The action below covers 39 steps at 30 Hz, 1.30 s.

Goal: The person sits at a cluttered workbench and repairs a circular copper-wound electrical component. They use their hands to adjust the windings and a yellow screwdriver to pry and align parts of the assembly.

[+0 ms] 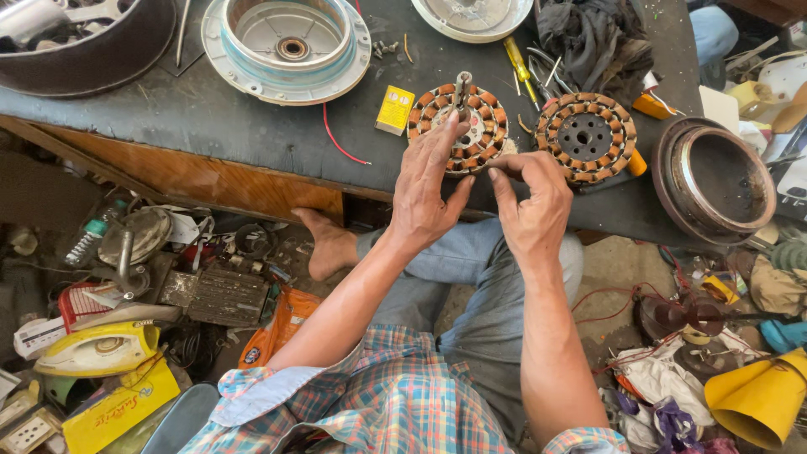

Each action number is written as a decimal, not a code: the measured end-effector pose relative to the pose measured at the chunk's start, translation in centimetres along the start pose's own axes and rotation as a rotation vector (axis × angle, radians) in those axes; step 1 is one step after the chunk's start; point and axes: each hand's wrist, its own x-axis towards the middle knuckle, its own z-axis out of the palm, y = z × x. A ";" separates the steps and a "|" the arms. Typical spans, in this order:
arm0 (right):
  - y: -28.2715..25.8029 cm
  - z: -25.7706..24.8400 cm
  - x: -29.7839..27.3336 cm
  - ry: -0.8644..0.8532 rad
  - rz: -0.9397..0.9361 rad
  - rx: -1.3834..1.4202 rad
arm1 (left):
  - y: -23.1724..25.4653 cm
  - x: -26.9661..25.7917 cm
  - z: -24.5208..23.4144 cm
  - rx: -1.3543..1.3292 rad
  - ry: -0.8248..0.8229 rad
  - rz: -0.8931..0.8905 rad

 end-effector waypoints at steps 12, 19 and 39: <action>0.0 0.3 0.4 0.015 0.008 0.016 | 0.0 -0.1 0.1 0.003 -0.004 -0.015; 0.1 0.0 0.3 0.006 -0.030 -0.057 | -0.1 -0.2 0.2 0.011 0.003 -0.016; 7.7 -3.6 6.7 -0.082 -0.187 -0.424 | -0.2 0.0 0.4 0.053 -0.021 -0.053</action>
